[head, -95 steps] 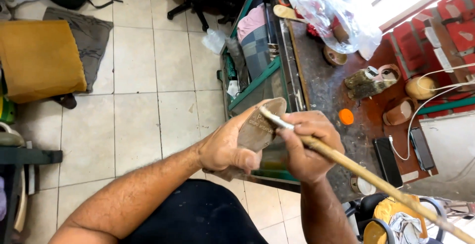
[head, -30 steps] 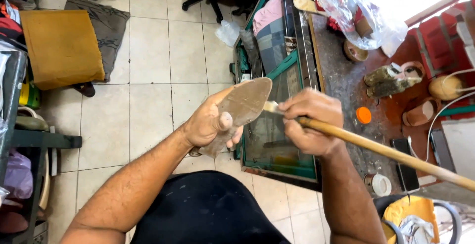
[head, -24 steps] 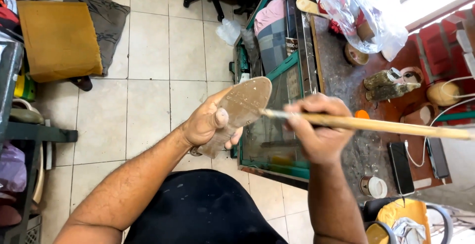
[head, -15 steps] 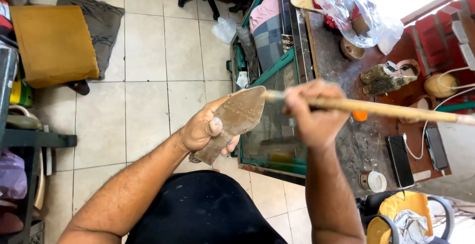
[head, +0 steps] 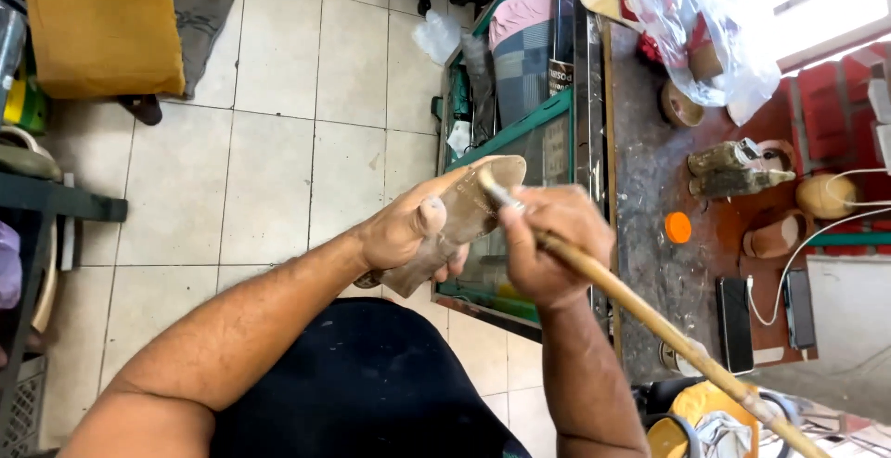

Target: Applying adhesive to shoe soles and components using a brush in a shoe repair shop

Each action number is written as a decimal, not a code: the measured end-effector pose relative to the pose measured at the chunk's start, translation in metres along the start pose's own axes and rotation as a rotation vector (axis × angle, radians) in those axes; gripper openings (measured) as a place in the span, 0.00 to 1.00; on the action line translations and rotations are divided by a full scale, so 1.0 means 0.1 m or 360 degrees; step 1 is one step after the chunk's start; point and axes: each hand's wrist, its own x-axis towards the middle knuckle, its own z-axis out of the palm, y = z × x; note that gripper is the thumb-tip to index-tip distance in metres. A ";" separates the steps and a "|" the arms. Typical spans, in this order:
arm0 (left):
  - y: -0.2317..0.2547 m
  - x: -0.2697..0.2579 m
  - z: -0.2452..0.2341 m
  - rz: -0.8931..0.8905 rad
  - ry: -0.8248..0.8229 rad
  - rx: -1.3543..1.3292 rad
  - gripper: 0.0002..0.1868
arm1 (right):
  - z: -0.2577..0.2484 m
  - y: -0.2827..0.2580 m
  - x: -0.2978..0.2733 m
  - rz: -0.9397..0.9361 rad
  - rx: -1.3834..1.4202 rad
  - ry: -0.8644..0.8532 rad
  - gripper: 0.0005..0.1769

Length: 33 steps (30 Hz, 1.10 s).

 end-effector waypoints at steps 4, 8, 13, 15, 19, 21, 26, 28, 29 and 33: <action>-0.27 -0.03 -0.17 -0.0133 0.0166 0.0100 0.55 | 0.11 0.08 -0.11 0.0177 0.0236 -0.0123 0.21; -0.03 -0.04 0.03 -0.0154 0.0227 0.0147 0.54 | 0.04 0.21 0.12 0.0008 0.0249 0.0054 0.12; 0.02 -0.02 0.05 -0.0081 0.0258 0.0114 0.51 | 0.04 0.23 0.03 0.0130 -0.0037 -0.0037 0.17; 0.02 -0.05 0.00 -0.0090 0.0226 0.0160 0.54 | -0.01 0.25 0.20 0.0106 0.0036 0.0117 0.12; 0.02 -0.06 0.03 -0.0017 0.0212 0.0079 0.56 | -0.01 -0.01 0.18 0.0169 0.0138 0.0121 0.16; -0.02 -0.08 -0.05 -0.0050 0.0201 0.0102 0.58 | -0.12 0.25 0.20 0.0132 0.0070 0.0168 0.15; -0.20 -0.02 -0.12 0.0011 0.0084 -0.0131 0.56 | -0.23 0.03 0.04 0.0268 0.0028 0.0267 0.16; -0.24 0.11 -0.09 -0.0015 0.0095 0.0036 0.48 | -0.37 0.32 -0.11 0.0351 -0.0024 0.0333 0.14; -0.23 0.05 -0.05 -0.0057 0.0019 0.0043 0.48 | -0.55 0.37 -0.17 0.0335 -0.0085 0.0393 0.14; -0.37 0.00 -0.24 -0.0536 0.0479 -0.0079 0.31 | -1.66 0.20 -0.42 0.0585 -0.0678 0.0530 0.14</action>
